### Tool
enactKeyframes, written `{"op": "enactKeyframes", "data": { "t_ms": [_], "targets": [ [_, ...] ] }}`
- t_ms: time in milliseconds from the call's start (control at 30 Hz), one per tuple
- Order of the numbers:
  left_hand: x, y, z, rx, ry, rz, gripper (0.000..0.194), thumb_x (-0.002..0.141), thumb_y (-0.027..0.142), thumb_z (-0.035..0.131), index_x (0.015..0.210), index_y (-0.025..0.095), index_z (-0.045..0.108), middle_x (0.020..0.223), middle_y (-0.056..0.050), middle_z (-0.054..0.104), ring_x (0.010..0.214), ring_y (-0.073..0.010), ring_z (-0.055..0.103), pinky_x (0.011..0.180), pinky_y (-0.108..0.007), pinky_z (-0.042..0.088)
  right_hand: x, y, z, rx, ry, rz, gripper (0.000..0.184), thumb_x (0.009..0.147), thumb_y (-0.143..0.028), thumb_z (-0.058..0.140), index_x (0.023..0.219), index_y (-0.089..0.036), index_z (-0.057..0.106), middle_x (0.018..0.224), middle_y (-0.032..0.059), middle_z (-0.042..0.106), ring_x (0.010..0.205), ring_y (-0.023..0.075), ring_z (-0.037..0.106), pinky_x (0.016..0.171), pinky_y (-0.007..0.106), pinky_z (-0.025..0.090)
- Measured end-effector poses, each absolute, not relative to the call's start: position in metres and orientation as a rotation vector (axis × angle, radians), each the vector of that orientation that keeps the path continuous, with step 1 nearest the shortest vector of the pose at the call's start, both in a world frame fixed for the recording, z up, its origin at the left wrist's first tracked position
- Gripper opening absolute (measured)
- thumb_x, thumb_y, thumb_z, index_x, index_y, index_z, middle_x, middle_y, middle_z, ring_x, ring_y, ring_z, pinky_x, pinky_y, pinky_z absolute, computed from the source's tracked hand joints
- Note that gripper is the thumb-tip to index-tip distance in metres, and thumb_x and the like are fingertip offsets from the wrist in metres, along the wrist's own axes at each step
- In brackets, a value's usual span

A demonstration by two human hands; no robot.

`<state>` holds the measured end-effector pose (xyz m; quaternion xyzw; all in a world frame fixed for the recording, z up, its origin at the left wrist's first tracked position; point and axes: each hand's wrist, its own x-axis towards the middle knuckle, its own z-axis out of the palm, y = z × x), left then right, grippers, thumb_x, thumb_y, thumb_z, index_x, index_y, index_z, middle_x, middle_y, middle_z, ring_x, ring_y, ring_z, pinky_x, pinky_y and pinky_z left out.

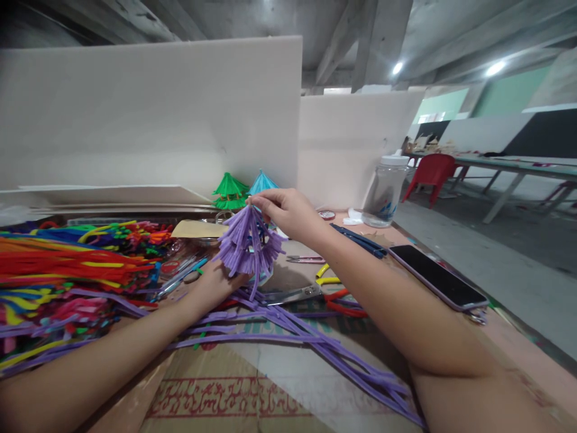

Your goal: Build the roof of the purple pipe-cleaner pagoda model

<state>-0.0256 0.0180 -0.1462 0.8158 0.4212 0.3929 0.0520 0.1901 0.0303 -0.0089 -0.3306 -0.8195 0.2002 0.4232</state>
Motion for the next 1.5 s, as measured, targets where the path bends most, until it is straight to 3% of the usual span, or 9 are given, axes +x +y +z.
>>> {"op": "enactKeyframes", "data": {
  "t_ms": [133, 300, 400, 533, 867, 1100, 1267, 1367, 1500],
  "targets": [
    [-0.025, 0.018, -0.147, 2.41, 1.357, 1.146, 0.048, 0.086, 0.044, 0.06, 0.124, 0.015, 0.06, 0.124, -0.014, 0.065, 0.125, -0.0323, 0.054, 0.106, -0.049, 0.043, 0.195, 0.029, -0.002, -0.948, -2.004, 0.422, 0.027, 0.091, -0.036, 0.054, 0.086, -0.016, 0.071, 0.06, -0.0023, 0.058, 0.05, 0.0087, 0.046, 0.05, 0.024, 0.035],
    [-0.023, 0.017, -0.145, 2.329, 1.384, 1.15, 0.043, 0.085, 0.045, 0.06, 0.116, 0.016, 0.064, 0.121, -0.012, 0.068, 0.115, -0.0313, 0.061, 0.102, -0.047, 0.047, 0.217, 0.036, -0.034, -1.104, -2.19, 0.268, 0.029, 0.09, -0.04, 0.056, 0.078, -0.017, 0.067, 0.061, -0.0002, 0.06, 0.058, 0.0123, 0.052, 0.056, 0.026, 0.036],
    [-0.021, 0.015, -0.142, 2.28, 1.362, 1.169, 0.037, 0.084, 0.042, 0.06, 0.111, 0.017, 0.066, 0.112, -0.01, 0.072, 0.106, -0.0287, 0.066, 0.094, -0.041, 0.052, 0.243, 0.042, -0.069, -1.191, -2.41, 0.161, 0.026, 0.092, -0.038, 0.054, 0.095, -0.017, 0.07, 0.084, 0.0062, 0.07, 0.073, 0.0168, 0.059, 0.065, 0.028, 0.04],
    [-0.019, 0.015, -0.141, 2.252, 1.394, 1.158, 0.038, 0.083, 0.042, 0.059, 0.11, 0.017, 0.066, 0.111, -0.008, 0.073, 0.105, -0.0275, 0.066, 0.095, -0.039, 0.051, 0.273, 0.049, -0.095, -1.167, -2.662, 0.085, 0.033, 0.087, -0.042, 0.062, 0.112, -0.02, 0.068, 0.108, 0.0101, 0.068, 0.092, 0.022, 0.062, 0.078, 0.031, 0.043],
    [-0.02, 0.014, -0.143, 2.285, 1.362, 1.183, 0.034, 0.084, 0.04, 0.059, 0.107, 0.017, 0.067, 0.108, -0.008, 0.073, 0.102, -0.0262, 0.067, 0.094, -0.038, 0.052, 0.268, 0.06, -0.118, -1.259, -2.588, -0.17, 0.021, 0.089, -0.021, 0.051, 0.084, -0.016, 0.07, 0.087, 0.0108, 0.07, 0.082, 0.0213, 0.063, 0.075, 0.03, 0.042],
    [-0.018, 0.014, -0.146, 2.302, 1.311, 1.198, 0.034, 0.083, 0.035, 0.058, 0.109, 0.015, 0.067, 0.113, -0.011, 0.072, 0.106, -0.0265, 0.065, 0.098, -0.04, 0.05, 0.273, 0.071, -0.074, -1.309, -2.147, -0.249, 0.037, 0.102, -0.027, 0.023, 0.112, -0.015, 0.056, 0.097, 0.0116, 0.068, 0.087, 0.0212, 0.063, 0.075, 0.032, 0.045],
    [-0.017, 0.012, -0.141, 2.298, 1.279, 1.181, 0.03, 0.084, 0.034, 0.056, 0.104, 0.016, 0.069, 0.106, -0.01, 0.073, 0.108, -0.0269, 0.064, 0.098, -0.04, 0.05, 0.245, 0.058, -0.024, -0.739, -2.093, -0.571, 0.037, 0.102, -0.041, 0.034, 0.118, -0.018, 0.057, 0.099, 0.0097, 0.066, 0.086, 0.0212, 0.06, 0.073, 0.032, 0.043],
    [-0.017, 0.01, -0.137, 2.306, 1.241, 1.162, 0.033, 0.085, 0.033, 0.055, 0.109, 0.015, 0.067, 0.115, -0.011, 0.071, 0.112, -0.0269, 0.063, 0.1, -0.039, 0.049, 0.227, 0.054, -0.015, -0.553, -2.084, -0.824, 0.036, 0.102, -0.042, 0.035, 0.113, -0.018, 0.059, 0.084, 0.0067, 0.062, 0.071, 0.0193, 0.054, 0.064, 0.031, 0.038],
    [-0.017, 0.008, -0.133, 2.295, 1.183, 1.15, 0.032, 0.084, 0.034, 0.057, 0.109, 0.016, 0.065, 0.121, -0.01, 0.068, 0.115, -0.026, 0.062, 0.102, -0.037, 0.047, 0.219, 0.055, -0.023, -0.522, -2.069, -0.868, 0.033, 0.103, -0.038, 0.034, 0.102, -0.018, 0.061, 0.076, 0.0044, 0.06, 0.066, 0.0181, 0.05, 0.06, 0.03, 0.034]
  ]
}}
